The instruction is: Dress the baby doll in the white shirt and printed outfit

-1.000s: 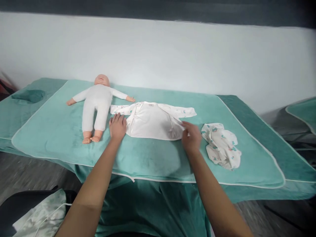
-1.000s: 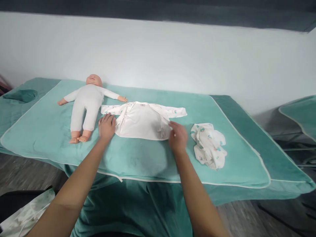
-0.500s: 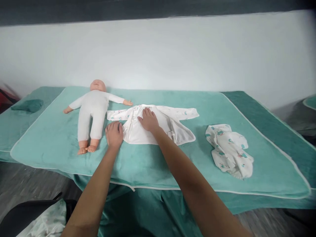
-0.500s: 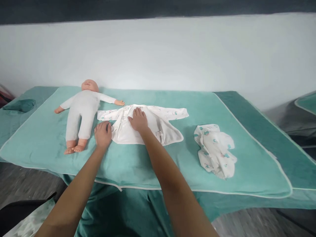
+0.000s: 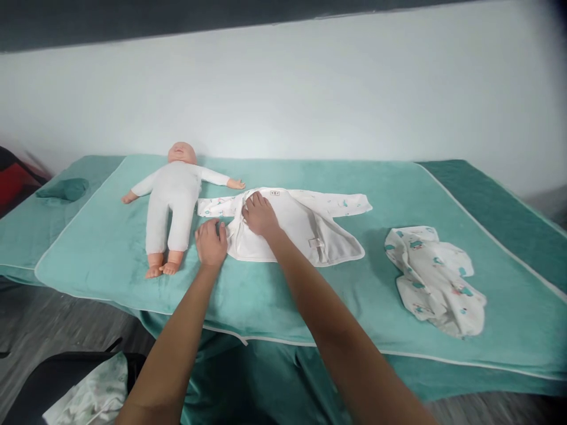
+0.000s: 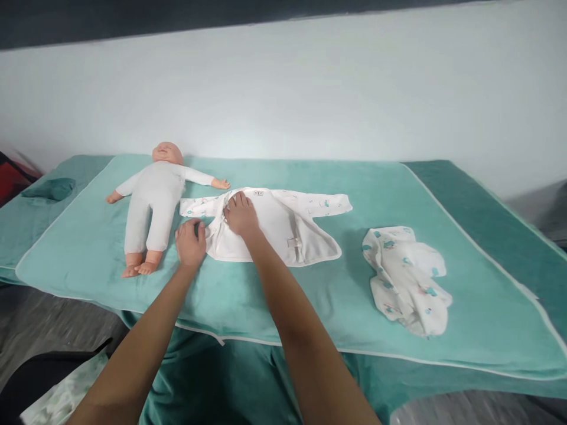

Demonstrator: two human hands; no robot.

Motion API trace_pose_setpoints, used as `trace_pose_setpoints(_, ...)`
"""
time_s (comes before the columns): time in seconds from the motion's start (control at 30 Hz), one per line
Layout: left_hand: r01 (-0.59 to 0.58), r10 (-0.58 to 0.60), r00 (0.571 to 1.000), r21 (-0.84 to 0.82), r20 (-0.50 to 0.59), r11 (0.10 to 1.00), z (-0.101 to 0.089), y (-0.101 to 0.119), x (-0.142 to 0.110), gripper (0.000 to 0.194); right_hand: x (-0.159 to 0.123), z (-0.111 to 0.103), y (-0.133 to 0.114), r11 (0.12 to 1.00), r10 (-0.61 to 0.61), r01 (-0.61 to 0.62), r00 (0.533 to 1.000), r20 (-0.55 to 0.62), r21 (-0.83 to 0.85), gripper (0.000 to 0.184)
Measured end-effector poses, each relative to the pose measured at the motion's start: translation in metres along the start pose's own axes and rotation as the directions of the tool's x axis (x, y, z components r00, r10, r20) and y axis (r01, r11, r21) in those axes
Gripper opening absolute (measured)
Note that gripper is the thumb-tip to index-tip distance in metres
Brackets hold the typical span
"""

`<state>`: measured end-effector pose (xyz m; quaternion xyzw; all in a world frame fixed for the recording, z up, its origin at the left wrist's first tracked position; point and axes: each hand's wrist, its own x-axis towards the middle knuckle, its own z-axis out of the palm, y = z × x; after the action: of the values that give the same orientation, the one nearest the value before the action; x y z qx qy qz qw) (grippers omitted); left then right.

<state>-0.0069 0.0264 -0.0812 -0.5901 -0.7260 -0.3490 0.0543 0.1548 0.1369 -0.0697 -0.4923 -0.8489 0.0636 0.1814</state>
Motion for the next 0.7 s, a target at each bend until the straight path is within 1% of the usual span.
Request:
trace_pose_setpoints(0.07,0.01,-0.01,1.0,-0.009,-0.008,1.0,0.0,0.0,-0.001,0.029,-0.004,0.001,-0.011,1.0,-0.001,0.001,1.0,-0.018,0.005,0.054)
trace_pose_setpoints(0.17,0.021,-0.021,1.0,-0.029,-0.015,0.999,0.001,0.001,-0.001,0.034,-0.001,0.005,-0.028,0.998,0.014,-0.014,1.0,-0.003,0.068,0.052)
trace_pose_setpoints(0.23,0.023,-0.023,1.0,-0.035,-0.007,0.999,0.0,0.001,-0.001,0.035,0.006,0.006,-0.035,0.993,-0.02,0.018,1.0,0.014,0.12,0.049)
trace_pose_setpoints(0.3,0.024,-0.024,1.0,-0.03,0.001,0.999,0.0,0.001,-0.001,0.036,0.013,0.005,-0.033,0.983,-0.08,0.074,0.996,0.031,0.166,0.042)
trace_pose_setpoints(0.37,0.021,-0.021,1.0,-0.024,0.0,0.999,0.0,0.0,0.0,0.035,0.017,0.004,-0.022,0.969,-0.123,0.113,0.992,0.032,0.219,0.035)
trace_pose_setpoints(0.4,0.019,-0.019,1.0,-0.022,-0.002,1.0,0.0,0.0,0.0,0.034,0.017,0.002,-0.014,0.964,-0.125,0.116,0.992,0.023,0.241,0.035)
trace_pose_setpoints(0.47,0.013,-0.014,1.0,-0.018,-0.003,1.0,0.001,-0.001,0.001,0.033,0.013,0.0,0.007,0.962,-0.079,0.078,0.997,-0.005,0.263,0.04)
trace_pose_setpoints(0.57,0.003,-0.003,1.0,-0.011,0.004,1.0,0.0,-0.002,0.001,0.03,0.001,-0.004,0.043,0.967,0.035,-0.026,0.999,-0.03,0.253,0.046)
trace_pose_setpoints(0.7,-0.031,0.031,0.999,-0.003,0.008,1.0,0.0,-0.003,0.0,0.027,-0.014,-0.016,0.091,0.973,0.075,-0.068,0.997,-0.027,0.219,0.051)
